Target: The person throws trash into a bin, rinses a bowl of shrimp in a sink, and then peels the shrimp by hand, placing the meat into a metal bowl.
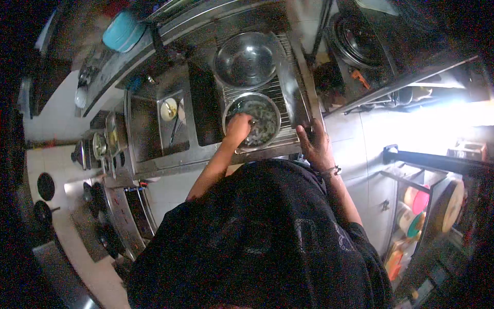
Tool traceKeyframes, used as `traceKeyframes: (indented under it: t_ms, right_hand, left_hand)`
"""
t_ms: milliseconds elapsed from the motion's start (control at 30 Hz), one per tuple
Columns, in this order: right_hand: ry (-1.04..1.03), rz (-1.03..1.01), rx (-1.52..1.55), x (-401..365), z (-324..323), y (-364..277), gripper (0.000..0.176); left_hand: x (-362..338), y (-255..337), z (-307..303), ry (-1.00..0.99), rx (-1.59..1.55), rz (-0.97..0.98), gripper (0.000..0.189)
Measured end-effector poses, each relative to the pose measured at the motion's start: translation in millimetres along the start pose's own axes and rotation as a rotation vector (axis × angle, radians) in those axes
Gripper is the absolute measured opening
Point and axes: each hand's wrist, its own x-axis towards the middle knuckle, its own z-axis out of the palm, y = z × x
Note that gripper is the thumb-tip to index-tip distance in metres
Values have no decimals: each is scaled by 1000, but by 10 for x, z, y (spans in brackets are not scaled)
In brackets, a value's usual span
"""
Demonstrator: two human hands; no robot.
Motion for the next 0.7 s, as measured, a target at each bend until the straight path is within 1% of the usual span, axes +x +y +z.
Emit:
traceKeyframes:
  t_ms: [67, 100, 133, 200, 233, 267, 333, 367, 400, 433, 467, 500, 533, 600, 633, 700]
  right_hand:
    - [36, 1, 15, -34, 44, 24, 33]
    - [60, -2, 17, -41, 77, 69, 32]
    - [70, 7, 19, -72, 99, 65, 32]
    - [96, 8, 5, -101, 143, 16, 30]
    - [104, 12, 6, -106, 152, -19, 30]
    - [90, 9, 16, -120, 154, -62, 28]
    - [79, 7, 26, -140, 144, -156, 27]
    - [56, 19, 79, -135, 130, -209, 26]
    - [31, 30, 131, -125, 131, -242, 24]
    - [33, 28, 132, -114, 142, -255, 24]
    - [71, -31, -2, -99, 152, -268, 24]
    - [106, -89, -137, -82, 166, -285, 24]
    - [104, -93, -139, -73, 172, -316, 24]
    - [37, -22, -186, -77, 182, -393, 24]
    - [30, -30, -187, -73, 192, -395, 24]
    - [-35, -16, -197, -71, 215, -392, 26]
  left_hand:
    - [-45, 5, -54, -94, -112, 117, 25]
    - [-6, -146, 101, 8, -126, 173, 26]
    - [15, -191, 115, -2, -124, 183, 26]
    - [75, -257, 111, 92, -17, -2, 26]
    - [87, -282, 97, 101, -150, 41, 25]
    - [92, -311, 81, 94, -149, 47, 25]
    - [42, -198, -202, -37, -662, 92, 27]
    - [-1, -133, -336, -43, -818, 38, 25]
    - [-35, -94, -441, -42, -817, 42, 25]
    - [-66, -65, -533, -53, -1019, -61, 22]
    - [-100, -30, -630, -62, -1221, -166, 19]
    - [-153, 15, -737, -43, -1257, -171, 17]
    - [-165, -20, -737, -38, -1260, -171, 17]
    - [-210, -89, -745, -94, -1573, -1, 25]
    - [-235, -97, -770, -82, -1575, -2, 25]
    - [-276, -94, -849, -122, -1715, 15, 29]
